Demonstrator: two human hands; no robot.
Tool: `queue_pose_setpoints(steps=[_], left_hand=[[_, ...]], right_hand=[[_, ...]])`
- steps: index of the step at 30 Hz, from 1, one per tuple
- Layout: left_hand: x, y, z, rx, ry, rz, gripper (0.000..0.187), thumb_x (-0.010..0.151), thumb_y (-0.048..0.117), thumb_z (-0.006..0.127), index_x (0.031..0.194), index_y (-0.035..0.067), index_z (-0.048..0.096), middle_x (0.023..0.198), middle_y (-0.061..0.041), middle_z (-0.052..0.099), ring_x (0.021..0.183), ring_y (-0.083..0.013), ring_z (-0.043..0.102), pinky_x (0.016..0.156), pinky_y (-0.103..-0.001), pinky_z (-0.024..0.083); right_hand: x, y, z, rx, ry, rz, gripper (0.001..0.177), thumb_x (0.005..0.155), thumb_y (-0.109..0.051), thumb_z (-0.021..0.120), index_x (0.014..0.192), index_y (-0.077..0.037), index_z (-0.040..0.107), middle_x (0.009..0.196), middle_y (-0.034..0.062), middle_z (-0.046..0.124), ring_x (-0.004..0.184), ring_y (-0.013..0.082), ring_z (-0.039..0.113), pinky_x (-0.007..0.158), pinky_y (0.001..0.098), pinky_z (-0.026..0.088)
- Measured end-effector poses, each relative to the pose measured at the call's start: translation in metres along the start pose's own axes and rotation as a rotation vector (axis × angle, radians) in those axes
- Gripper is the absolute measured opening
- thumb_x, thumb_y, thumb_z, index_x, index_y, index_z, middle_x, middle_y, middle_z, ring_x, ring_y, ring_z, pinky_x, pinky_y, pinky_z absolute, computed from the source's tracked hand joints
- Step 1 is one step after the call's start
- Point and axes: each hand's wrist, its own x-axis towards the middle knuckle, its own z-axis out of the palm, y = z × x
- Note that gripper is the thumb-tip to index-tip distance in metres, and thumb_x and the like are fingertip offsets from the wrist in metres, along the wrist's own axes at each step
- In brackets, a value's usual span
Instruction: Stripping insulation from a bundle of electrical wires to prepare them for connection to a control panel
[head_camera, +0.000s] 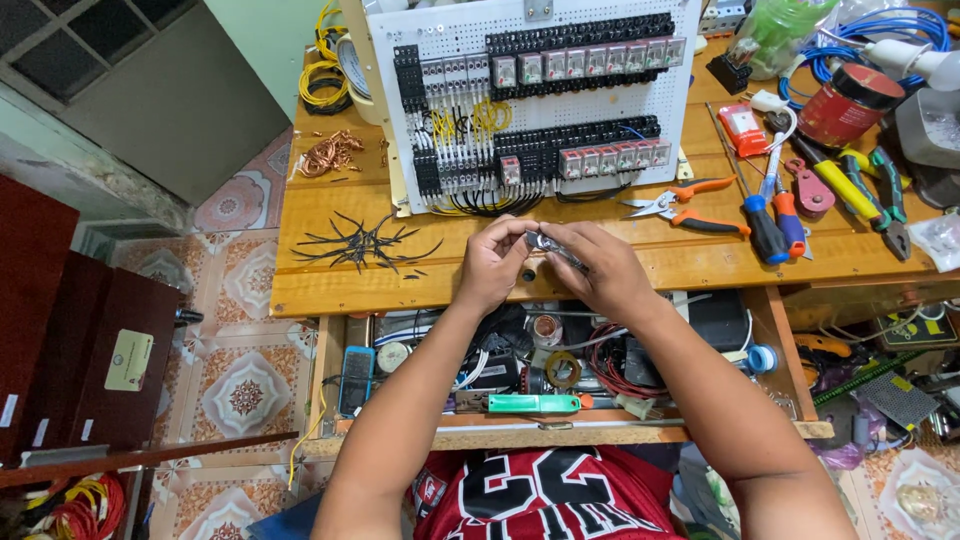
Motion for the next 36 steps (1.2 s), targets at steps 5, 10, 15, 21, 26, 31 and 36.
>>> queue_pose_setpoints(steps=[5, 10, 15, 21, 26, 31, 36], left_hand=[[-0.001, 0.005, 0.002, -0.029, 0.005, 0.013, 0.014, 0.097, 0.001, 0.067, 0.108, -0.001, 0.075, 0.085, -0.003, 0.060, 0.074, -0.0039, 0.060, 0.065, -0.020, 0.054], [-0.001, 0.002, 0.002, -0.039, 0.001, 0.006, 0.014, 0.098, 0.001, 0.066, 0.109, 0.000, 0.075, 0.084, -0.002, 0.059, 0.074, -0.0038, 0.060, 0.066, -0.020, 0.054], [-0.001, 0.005, 0.003, -0.052, -0.001, -0.001, 0.013, 0.097, 0.001, 0.067, 0.109, -0.001, 0.074, 0.085, -0.002, 0.059, 0.074, -0.0033, 0.060, 0.066, -0.020, 0.054], [-0.003, 0.011, 0.007, -0.073, 0.006, -0.004, 0.014, 0.098, 0.000, 0.067, 0.109, -0.002, 0.075, 0.086, -0.003, 0.060, 0.077, -0.0036, 0.061, 0.067, -0.019, 0.055], [-0.001, -0.001, 0.001, -0.051, 0.001, 0.013, 0.013, 0.096, 0.000, 0.070, 0.108, -0.002, 0.075, 0.086, -0.005, 0.061, 0.076, -0.0039, 0.061, 0.064, -0.020, 0.055], [-0.001, -0.003, 0.001, -0.068, 0.016, -0.005, 0.014, 0.095, -0.002, 0.070, 0.108, -0.002, 0.076, 0.085, -0.005, 0.062, 0.075, -0.0032, 0.060, 0.064, -0.019, 0.055], [-0.003, -0.026, -0.002, -0.054, 0.029, -0.005, 0.013, 0.092, -0.002, 0.071, 0.104, -0.001, 0.076, 0.086, -0.006, 0.063, 0.074, -0.0034, 0.058, 0.063, -0.020, 0.053]], right_hand=[[-0.002, 0.002, 0.003, -0.017, 0.035, -0.010, 0.034, 0.096, -0.015, 0.072, 0.130, -0.010, 0.071, 0.106, 0.0130, 0.072, 0.096, 0.0346, 0.073, 0.081, 0.0436, 0.059], [0.000, 0.001, 0.001, -0.029, 0.025, -0.017, 0.034, 0.096, -0.015, 0.072, 0.130, -0.010, 0.071, 0.105, 0.0120, 0.072, 0.095, 0.0341, 0.073, 0.080, 0.0430, 0.059], [-0.003, 0.004, 0.004, -0.037, 0.033, -0.014, 0.034, 0.096, -0.014, 0.072, 0.129, -0.009, 0.071, 0.106, 0.0129, 0.072, 0.095, 0.0348, 0.073, 0.080, 0.0435, 0.059], [-0.003, 0.004, 0.005, -0.056, 0.071, 0.001, 0.032, 0.095, -0.013, 0.073, 0.126, -0.008, 0.072, 0.104, 0.0132, 0.072, 0.094, 0.0352, 0.073, 0.079, 0.0443, 0.059], [-0.005, 0.004, 0.006, -0.071, 0.079, -0.023, 0.030, 0.095, -0.014, 0.074, 0.125, -0.009, 0.073, 0.105, 0.0111, 0.072, 0.097, 0.0328, 0.073, 0.081, 0.0422, 0.059], [-0.006, 0.007, 0.009, -0.084, 0.100, -0.033, 0.031, 0.094, -0.013, 0.074, 0.124, -0.010, 0.073, 0.103, 0.0111, 0.072, 0.095, 0.0329, 0.073, 0.080, 0.0421, 0.059], [-0.005, 0.004, 0.009, -0.087, 0.118, -0.035, 0.031, 0.092, -0.011, 0.075, 0.124, -0.009, 0.073, 0.099, 0.0120, 0.070, 0.092, 0.0341, 0.072, 0.077, 0.0441, 0.059]])
